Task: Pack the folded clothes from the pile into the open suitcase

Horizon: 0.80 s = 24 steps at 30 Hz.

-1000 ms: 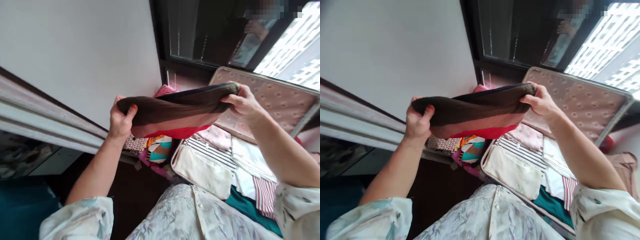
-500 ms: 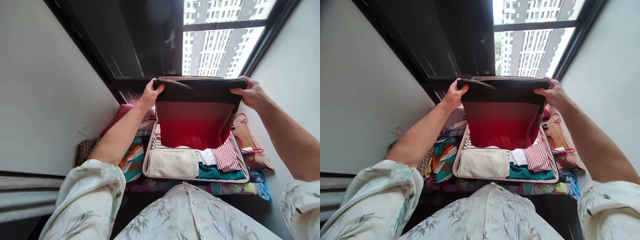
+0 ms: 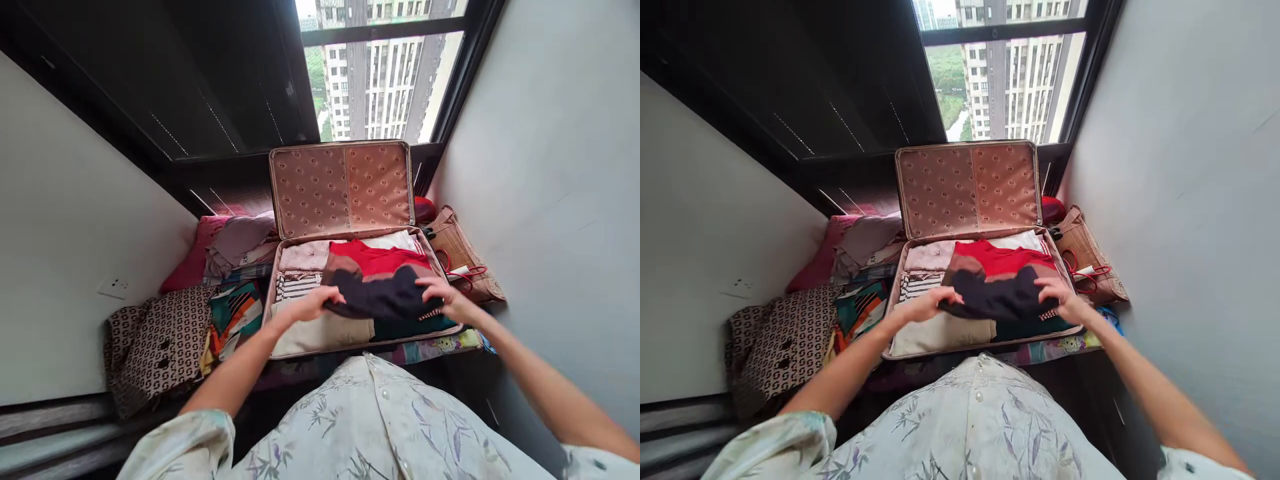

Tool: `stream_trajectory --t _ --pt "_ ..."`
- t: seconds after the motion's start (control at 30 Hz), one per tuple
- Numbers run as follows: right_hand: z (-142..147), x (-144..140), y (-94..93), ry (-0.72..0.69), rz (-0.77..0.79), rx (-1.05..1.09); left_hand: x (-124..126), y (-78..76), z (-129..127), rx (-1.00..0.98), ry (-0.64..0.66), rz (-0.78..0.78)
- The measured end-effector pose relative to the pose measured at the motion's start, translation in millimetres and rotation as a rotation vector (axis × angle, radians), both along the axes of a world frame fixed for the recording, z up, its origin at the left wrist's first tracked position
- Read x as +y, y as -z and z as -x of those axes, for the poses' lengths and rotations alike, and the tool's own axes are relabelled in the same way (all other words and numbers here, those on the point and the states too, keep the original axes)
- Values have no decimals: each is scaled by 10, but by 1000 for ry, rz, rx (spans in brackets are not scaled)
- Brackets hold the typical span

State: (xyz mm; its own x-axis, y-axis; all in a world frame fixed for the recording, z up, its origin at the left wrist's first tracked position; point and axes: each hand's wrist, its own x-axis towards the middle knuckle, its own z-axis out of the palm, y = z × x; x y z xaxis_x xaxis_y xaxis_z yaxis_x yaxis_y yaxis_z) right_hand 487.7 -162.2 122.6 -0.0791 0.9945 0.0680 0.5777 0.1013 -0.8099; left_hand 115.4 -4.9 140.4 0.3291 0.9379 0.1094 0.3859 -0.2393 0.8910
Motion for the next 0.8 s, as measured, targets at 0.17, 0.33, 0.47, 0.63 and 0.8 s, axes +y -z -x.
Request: stream_trajectory --t 0.17,0.33,0.47,0.63,0.8 --pt "142 -634 1136 92 186 -145 -601 650 114 227 74 63" --pt "-142 -404 1249 232 151 -16 -431 918 335 276 371 97" --pt "-196 -27 1267 383 185 -37 -118 1146 266 308 293 38" --pt "-42 306 1317 431 154 -154 -65 1361 -41 378 167 47" --pt "-198 822 1165 459 82 -304 -224 1321 -203 506 83 -24"
